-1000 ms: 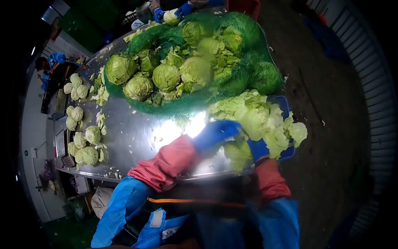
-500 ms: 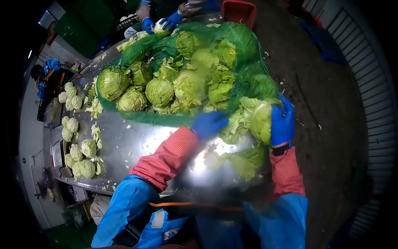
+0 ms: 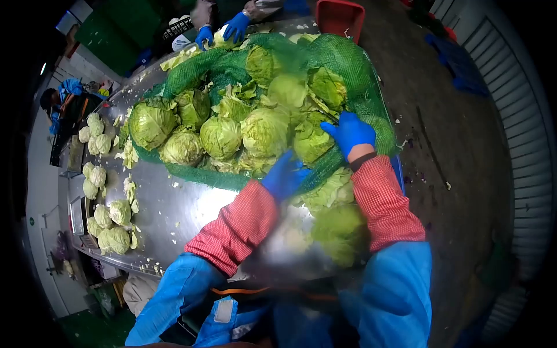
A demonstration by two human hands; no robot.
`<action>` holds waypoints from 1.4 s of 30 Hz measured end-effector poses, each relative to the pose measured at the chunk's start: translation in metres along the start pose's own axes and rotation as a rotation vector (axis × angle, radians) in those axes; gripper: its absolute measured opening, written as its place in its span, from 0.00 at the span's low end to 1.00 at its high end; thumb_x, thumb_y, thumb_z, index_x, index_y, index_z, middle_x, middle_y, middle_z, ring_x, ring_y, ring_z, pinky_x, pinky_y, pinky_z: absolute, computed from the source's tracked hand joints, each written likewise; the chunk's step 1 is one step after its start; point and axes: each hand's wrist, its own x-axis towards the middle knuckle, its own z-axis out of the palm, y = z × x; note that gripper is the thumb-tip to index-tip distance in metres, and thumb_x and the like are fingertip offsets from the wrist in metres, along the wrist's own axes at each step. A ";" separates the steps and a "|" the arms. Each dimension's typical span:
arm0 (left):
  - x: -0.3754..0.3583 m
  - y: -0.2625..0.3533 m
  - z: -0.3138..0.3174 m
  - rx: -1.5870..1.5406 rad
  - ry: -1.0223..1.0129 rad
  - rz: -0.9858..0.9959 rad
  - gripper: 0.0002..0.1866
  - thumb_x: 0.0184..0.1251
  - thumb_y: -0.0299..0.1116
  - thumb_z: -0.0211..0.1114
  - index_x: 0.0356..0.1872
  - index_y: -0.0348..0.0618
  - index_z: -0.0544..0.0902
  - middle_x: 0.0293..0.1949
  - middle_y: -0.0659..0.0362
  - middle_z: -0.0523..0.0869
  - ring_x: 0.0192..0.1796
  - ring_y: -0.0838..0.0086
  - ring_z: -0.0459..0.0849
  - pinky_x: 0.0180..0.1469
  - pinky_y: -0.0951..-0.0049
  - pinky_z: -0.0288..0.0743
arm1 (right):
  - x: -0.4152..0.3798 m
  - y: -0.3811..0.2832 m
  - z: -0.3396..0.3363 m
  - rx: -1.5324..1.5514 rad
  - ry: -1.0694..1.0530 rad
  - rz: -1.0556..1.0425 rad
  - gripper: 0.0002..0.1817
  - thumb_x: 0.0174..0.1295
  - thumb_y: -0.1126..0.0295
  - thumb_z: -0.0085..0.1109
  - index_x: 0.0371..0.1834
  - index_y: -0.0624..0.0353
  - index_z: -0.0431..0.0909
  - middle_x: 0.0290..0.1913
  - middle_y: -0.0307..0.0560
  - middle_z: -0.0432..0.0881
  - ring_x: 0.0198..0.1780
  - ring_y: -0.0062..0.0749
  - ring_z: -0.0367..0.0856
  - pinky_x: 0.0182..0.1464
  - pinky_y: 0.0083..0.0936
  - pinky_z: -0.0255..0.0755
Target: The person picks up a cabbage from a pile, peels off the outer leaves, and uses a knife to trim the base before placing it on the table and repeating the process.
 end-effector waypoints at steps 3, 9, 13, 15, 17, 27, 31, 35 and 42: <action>0.002 0.003 0.017 -0.028 -0.016 0.020 0.35 0.69 0.59 0.53 0.65 0.42 0.66 0.61 0.47 0.75 0.53 0.51 0.81 0.54 0.51 0.78 | 0.022 -0.002 0.013 0.039 -0.024 -0.045 0.36 0.55 0.32 0.54 0.44 0.58 0.80 0.43 0.59 0.82 0.44 0.55 0.81 0.44 0.44 0.76; 0.044 -0.011 -0.005 -0.262 -0.589 0.065 0.42 0.67 0.67 0.46 0.72 0.45 0.59 0.70 0.49 0.65 0.68 0.53 0.66 0.69 0.48 0.60 | 0.007 -0.016 0.016 0.262 0.061 -0.104 0.36 0.53 0.34 0.58 0.47 0.58 0.81 0.45 0.59 0.82 0.45 0.54 0.81 0.45 0.42 0.76; 0.000 -0.012 -0.002 -0.397 -0.703 -0.011 0.45 0.64 0.69 0.46 0.72 0.44 0.55 0.71 0.54 0.62 0.71 0.58 0.61 0.72 0.55 0.55 | -0.043 -0.048 -0.006 0.270 0.177 -0.233 0.34 0.50 0.39 0.64 0.49 0.57 0.80 0.44 0.58 0.82 0.43 0.51 0.81 0.41 0.39 0.76; -0.025 -0.008 -0.004 -0.383 -0.690 0.045 0.45 0.64 0.69 0.45 0.72 0.44 0.57 0.71 0.53 0.63 0.70 0.57 0.64 0.70 0.51 0.59 | -0.069 -0.065 -0.016 0.319 0.172 -0.316 0.35 0.49 0.40 0.66 0.51 0.57 0.78 0.46 0.56 0.81 0.41 0.49 0.82 0.39 0.38 0.76; -0.038 0.002 -0.025 -0.271 -0.570 0.108 0.47 0.63 0.73 0.40 0.72 0.43 0.58 0.70 0.49 0.64 0.69 0.54 0.65 0.70 0.47 0.58 | -0.104 -0.084 -0.019 0.334 0.257 -0.394 0.37 0.47 0.41 0.68 0.53 0.58 0.77 0.46 0.54 0.81 0.39 0.47 0.82 0.37 0.36 0.77; -0.187 0.094 -0.227 0.571 0.059 0.441 0.28 0.69 0.40 0.58 0.66 0.41 0.64 0.65 0.52 0.69 0.61 0.63 0.75 0.60 0.68 0.72 | -0.210 -0.128 0.066 1.206 -0.260 -0.507 0.29 0.56 0.60 0.67 0.60 0.55 0.72 0.42 0.41 0.79 0.34 0.24 0.80 0.37 0.22 0.75; -0.230 0.027 -0.224 1.225 0.338 1.020 0.40 0.50 0.38 0.76 0.64 0.41 0.65 0.60 0.51 0.67 0.64 0.61 0.67 0.67 0.64 0.62 | -0.211 -0.134 0.088 1.065 -0.062 -0.206 0.17 0.66 0.61 0.55 0.55 0.53 0.72 0.34 0.41 0.79 0.28 0.24 0.77 0.31 0.23 0.73; -0.242 0.004 -0.207 1.302 0.300 1.046 0.47 0.43 0.43 0.79 0.65 0.43 0.64 0.63 0.49 0.64 0.68 0.56 0.63 0.70 0.60 0.58 | -0.239 -0.154 0.088 0.995 -0.330 -0.367 0.14 0.66 0.65 0.51 0.53 0.55 0.74 0.44 0.47 0.81 0.40 0.33 0.81 0.46 0.29 0.74; -0.228 -0.025 -0.200 1.083 0.447 0.988 0.62 0.34 0.44 0.83 0.71 0.37 0.53 0.64 0.45 0.64 0.66 0.55 0.66 0.67 0.59 0.64 | -0.253 -0.153 0.132 0.850 -0.400 -0.345 0.17 0.72 0.60 0.42 0.57 0.54 0.73 0.50 0.56 0.81 0.51 0.48 0.80 0.53 0.34 0.72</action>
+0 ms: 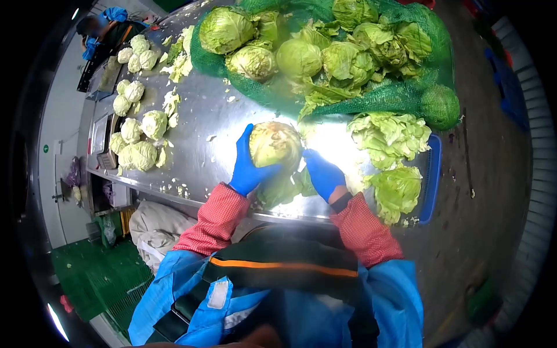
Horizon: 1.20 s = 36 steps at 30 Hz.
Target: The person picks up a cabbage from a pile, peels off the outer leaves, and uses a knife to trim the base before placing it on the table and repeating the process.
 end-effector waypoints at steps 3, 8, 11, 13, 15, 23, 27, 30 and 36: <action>0.015 0.027 0.009 0.053 -0.046 0.013 0.64 0.30 0.47 0.84 0.71 0.36 0.54 0.62 0.44 0.67 0.64 0.55 0.69 0.66 0.59 0.66 | -0.005 0.011 -0.006 -0.133 0.021 0.052 0.16 0.72 0.58 0.42 0.51 0.53 0.74 0.44 0.55 0.82 0.46 0.51 0.81 0.48 0.36 0.73; 0.029 0.029 0.039 0.477 -0.107 0.255 0.63 0.32 0.55 0.81 0.69 0.32 0.56 0.59 0.40 0.69 0.60 0.48 0.71 0.63 0.55 0.66 | -0.011 -0.021 -0.040 -0.341 0.257 -0.292 0.07 0.66 0.66 0.46 0.40 0.54 0.74 0.36 0.53 0.80 0.37 0.51 0.81 0.39 0.39 0.75; 0.031 0.040 0.052 0.551 -0.116 0.300 0.62 0.33 0.56 0.80 0.67 0.31 0.57 0.59 0.40 0.69 0.60 0.47 0.71 0.61 0.54 0.66 | -0.005 -0.011 -0.032 -0.536 0.078 -0.077 0.08 0.65 0.69 0.45 0.40 0.55 0.74 0.37 0.53 0.81 0.39 0.48 0.82 0.40 0.39 0.76; 0.035 0.052 0.053 0.511 -0.153 0.226 0.61 0.33 0.57 0.80 0.67 0.30 0.58 0.59 0.40 0.70 0.59 0.47 0.71 0.61 0.54 0.66 | -0.007 0.008 -0.020 -0.480 0.154 -0.113 0.08 0.65 0.70 0.44 0.41 0.57 0.74 0.37 0.53 0.81 0.39 0.48 0.82 0.40 0.40 0.75; 0.037 0.041 0.057 0.557 -0.128 0.310 0.60 0.34 0.57 0.79 0.66 0.30 0.59 0.59 0.40 0.70 0.59 0.48 0.71 0.60 0.54 0.66 | -0.003 0.012 -0.018 -0.472 0.137 -0.057 0.08 0.65 0.70 0.45 0.42 0.58 0.73 0.36 0.53 0.81 0.39 0.49 0.82 0.41 0.40 0.75; 0.052 0.047 0.069 0.663 -0.197 0.276 0.57 0.35 0.57 0.78 0.66 0.35 0.62 0.60 0.43 0.69 0.61 0.49 0.70 0.62 0.50 0.63 | 0.021 0.010 -0.026 -0.528 0.087 0.128 0.07 0.66 0.69 0.45 0.42 0.57 0.72 0.35 0.56 0.81 0.37 0.53 0.82 0.39 0.42 0.76; 0.055 0.052 0.073 0.702 -0.195 0.253 0.56 0.35 0.56 0.78 0.67 0.38 0.63 0.60 0.44 0.70 0.61 0.50 0.70 0.62 0.51 0.63 | 0.037 0.020 -0.031 -0.548 0.032 0.150 0.09 0.66 0.68 0.46 0.43 0.58 0.74 0.37 0.59 0.82 0.41 0.55 0.83 0.42 0.44 0.76; 0.050 0.048 0.072 0.687 -0.211 0.353 0.54 0.37 0.57 0.77 0.65 0.36 0.65 0.57 0.43 0.71 0.57 0.49 0.73 0.59 0.54 0.68 | 0.030 0.027 -0.021 -0.591 0.043 0.136 0.10 0.66 0.68 0.45 0.45 0.57 0.74 0.38 0.60 0.83 0.42 0.55 0.83 0.44 0.44 0.76; 0.036 0.038 0.049 0.617 -0.287 0.430 0.53 0.37 0.55 0.78 0.65 0.37 0.66 0.60 0.42 0.69 0.61 0.48 0.71 0.63 0.55 0.66 | 0.030 0.062 0.012 -0.490 0.037 0.216 0.11 0.64 0.68 0.46 0.46 0.59 0.73 0.40 0.65 0.82 0.43 0.58 0.82 0.46 0.46 0.75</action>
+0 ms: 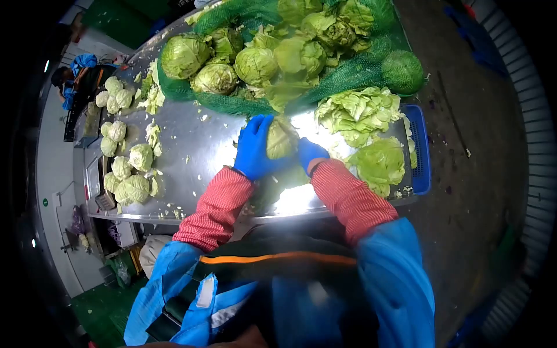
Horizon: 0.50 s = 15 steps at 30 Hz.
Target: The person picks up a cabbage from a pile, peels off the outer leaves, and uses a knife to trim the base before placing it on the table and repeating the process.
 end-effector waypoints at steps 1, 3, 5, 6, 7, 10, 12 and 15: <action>0.005 -0.005 0.002 -0.022 0.027 0.021 0.52 0.37 0.55 0.78 0.65 0.38 0.67 0.61 0.43 0.69 0.62 0.48 0.70 0.64 0.55 0.65 | 0.018 0.012 0.003 -0.009 0.050 -0.029 0.11 0.63 0.69 0.46 0.44 0.61 0.72 0.40 0.66 0.82 0.42 0.60 0.81 0.44 0.47 0.74; -0.018 -0.016 -0.008 -0.160 0.047 0.035 0.52 0.37 0.52 0.79 0.65 0.38 0.66 0.63 0.43 0.67 0.64 0.48 0.68 0.67 0.56 0.62 | 0.023 0.008 0.006 0.008 -0.036 -0.097 0.12 0.62 0.67 0.48 0.45 0.61 0.74 0.41 0.66 0.81 0.43 0.60 0.81 0.46 0.46 0.74; -0.034 -0.028 -0.014 -0.287 0.107 0.019 0.50 0.34 0.44 0.81 0.63 0.40 0.67 0.61 0.48 0.68 0.65 0.53 0.67 0.67 0.55 0.61 | 0.012 -0.005 -0.015 0.155 -0.101 -0.195 0.16 0.62 0.62 0.50 0.44 0.62 0.77 0.43 0.66 0.81 0.47 0.59 0.80 0.50 0.44 0.73; -0.042 -0.035 -0.013 -0.384 0.127 -0.021 0.49 0.35 0.44 0.81 0.63 0.39 0.66 0.60 0.47 0.68 0.64 0.54 0.67 0.66 0.56 0.62 | 0.004 -0.010 -0.028 0.231 -0.182 -0.220 0.19 0.63 0.58 0.50 0.45 0.63 0.76 0.45 0.66 0.80 0.48 0.60 0.79 0.52 0.43 0.72; -0.050 -0.044 -0.010 -0.482 0.147 -0.058 0.49 0.37 0.45 0.81 0.62 0.39 0.65 0.59 0.47 0.69 0.63 0.55 0.68 0.65 0.57 0.64 | 0.001 -0.015 -0.031 0.147 -0.163 -0.191 0.20 0.63 0.57 0.49 0.46 0.63 0.76 0.45 0.66 0.80 0.47 0.59 0.79 0.51 0.43 0.72; -0.064 -0.046 -0.008 -0.568 0.321 -0.355 0.45 0.46 0.45 0.79 0.60 0.33 0.61 0.53 0.48 0.71 0.56 0.61 0.74 0.58 0.62 0.71 | -0.030 -0.059 -0.071 0.013 -0.183 -0.287 0.21 0.64 0.55 0.49 0.50 0.59 0.77 0.46 0.61 0.81 0.48 0.53 0.80 0.52 0.40 0.73; -0.068 -0.044 -0.012 -0.475 0.342 -0.453 0.46 0.47 0.43 0.79 0.61 0.33 0.60 0.54 0.47 0.71 0.56 0.61 0.74 0.58 0.64 0.71 | -0.040 -0.085 -0.087 0.087 -0.188 -0.333 0.21 0.64 0.54 0.49 0.51 0.57 0.78 0.45 0.59 0.82 0.48 0.50 0.81 0.51 0.38 0.75; -0.065 -0.023 -0.033 -0.716 0.284 -0.374 0.55 0.39 0.43 0.82 0.67 0.35 0.56 0.60 0.48 0.66 0.63 0.60 0.68 0.65 0.62 0.65 | -0.033 -0.116 -0.110 0.111 -0.086 -0.519 0.28 0.64 0.46 0.50 0.50 0.63 0.75 0.43 0.67 0.81 0.44 0.60 0.80 0.47 0.43 0.74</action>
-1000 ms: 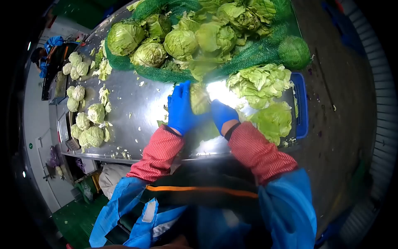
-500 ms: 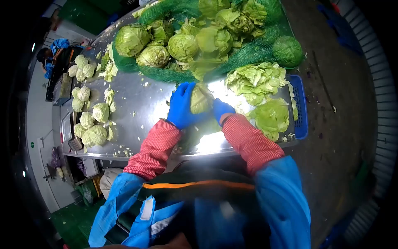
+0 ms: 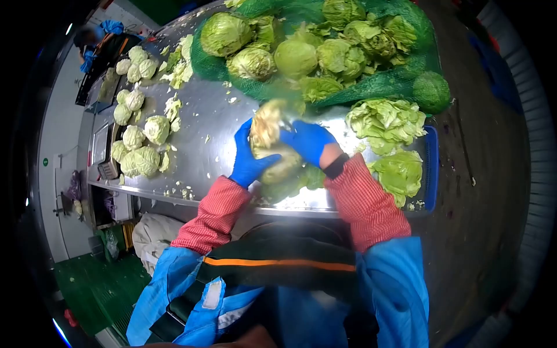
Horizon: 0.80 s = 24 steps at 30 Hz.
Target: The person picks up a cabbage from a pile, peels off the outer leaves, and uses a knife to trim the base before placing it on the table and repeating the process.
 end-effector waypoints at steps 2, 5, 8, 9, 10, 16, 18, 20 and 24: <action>0.003 0.031 -0.003 0.078 -0.141 0.016 0.60 0.36 0.44 0.84 0.70 0.36 0.53 0.64 0.47 0.62 0.67 0.59 0.64 0.68 0.61 0.61 | 0.040 -0.002 0.021 0.020 0.059 0.105 0.30 0.63 0.44 0.51 0.52 0.63 0.75 0.43 0.67 0.81 0.44 0.60 0.80 0.47 0.43 0.74; -0.016 -0.026 -0.003 0.130 -0.064 -0.039 0.53 0.41 0.42 0.81 0.67 0.35 0.59 0.61 0.48 0.69 0.62 0.61 0.71 0.63 0.62 0.68 | 0.086 0.010 0.043 -0.038 0.118 0.298 0.32 0.62 0.43 0.50 0.52 0.63 0.75 0.46 0.67 0.81 0.48 0.61 0.79 0.51 0.45 0.73; -0.016 -0.015 -0.029 -0.347 -0.075 -0.303 0.44 0.49 0.38 0.78 0.65 0.36 0.63 0.56 0.49 0.77 0.57 0.65 0.78 0.60 0.66 0.73 | 0.086 0.054 0.052 0.030 0.062 0.376 0.31 0.62 0.41 0.48 0.52 0.60 0.77 0.49 0.63 0.80 0.50 0.58 0.79 0.53 0.43 0.72; -0.014 -0.020 -0.038 -0.409 -0.074 -0.344 0.44 0.50 0.36 0.77 0.66 0.36 0.62 0.58 0.49 0.76 0.59 0.64 0.77 0.61 0.65 0.73 | 0.078 0.061 0.056 -0.012 0.035 0.385 0.33 0.62 0.40 0.47 0.57 0.56 0.76 0.52 0.60 0.80 0.51 0.56 0.79 0.53 0.40 0.72; -0.014 -0.019 -0.044 -0.427 -0.066 -0.376 0.44 0.50 0.36 0.77 0.66 0.37 0.62 0.58 0.49 0.76 0.58 0.64 0.77 0.61 0.65 0.73 | 0.060 0.050 0.053 0.046 -0.016 0.295 0.34 0.61 0.39 0.49 0.59 0.56 0.74 0.51 0.60 0.80 0.50 0.55 0.79 0.52 0.40 0.73; -0.005 -0.072 -0.043 -0.176 -0.226 -0.078 0.46 0.47 0.38 0.79 0.67 0.36 0.62 0.59 0.49 0.74 0.60 0.65 0.75 0.63 0.65 0.70 | 0.014 -0.001 0.056 -0.135 0.245 0.016 0.30 0.57 0.45 0.59 0.58 0.52 0.74 0.47 0.57 0.82 0.45 0.49 0.82 0.48 0.38 0.75; -0.006 -0.049 -0.041 -0.094 -0.277 -0.058 0.51 0.42 0.40 0.80 0.67 0.36 0.61 0.60 0.49 0.73 0.62 0.65 0.72 0.65 0.65 0.67 | 0.018 0.003 0.056 -0.238 0.312 -0.158 0.22 0.58 0.51 0.60 0.51 0.53 0.77 0.42 0.55 0.83 0.42 0.47 0.83 0.43 0.37 0.76; -0.003 -0.055 -0.038 0.044 -0.327 -0.030 0.52 0.42 0.41 0.81 0.68 0.36 0.60 0.60 0.48 0.73 0.63 0.64 0.72 0.65 0.64 0.66 | 0.023 0.009 0.053 -0.307 0.126 -0.091 0.17 0.58 0.55 0.58 0.46 0.52 0.77 0.37 0.54 0.83 0.38 0.48 0.83 0.39 0.40 0.77; -0.006 -0.051 -0.041 -0.021 -0.327 0.094 0.54 0.41 0.41 0.81 0.70 0.38 0.57 0.62 0.47 0.71 0.64 0.63 0.71 0.65 0.64 0.66 | 0.039 0.056 0.067 -0.399 0.064 0.085 0.11 0.60 0.60 0.55 0.40 0.53 0.78 0.34 0.56 0.83 0.37 0.52 0.82 0.39 0.41 0.76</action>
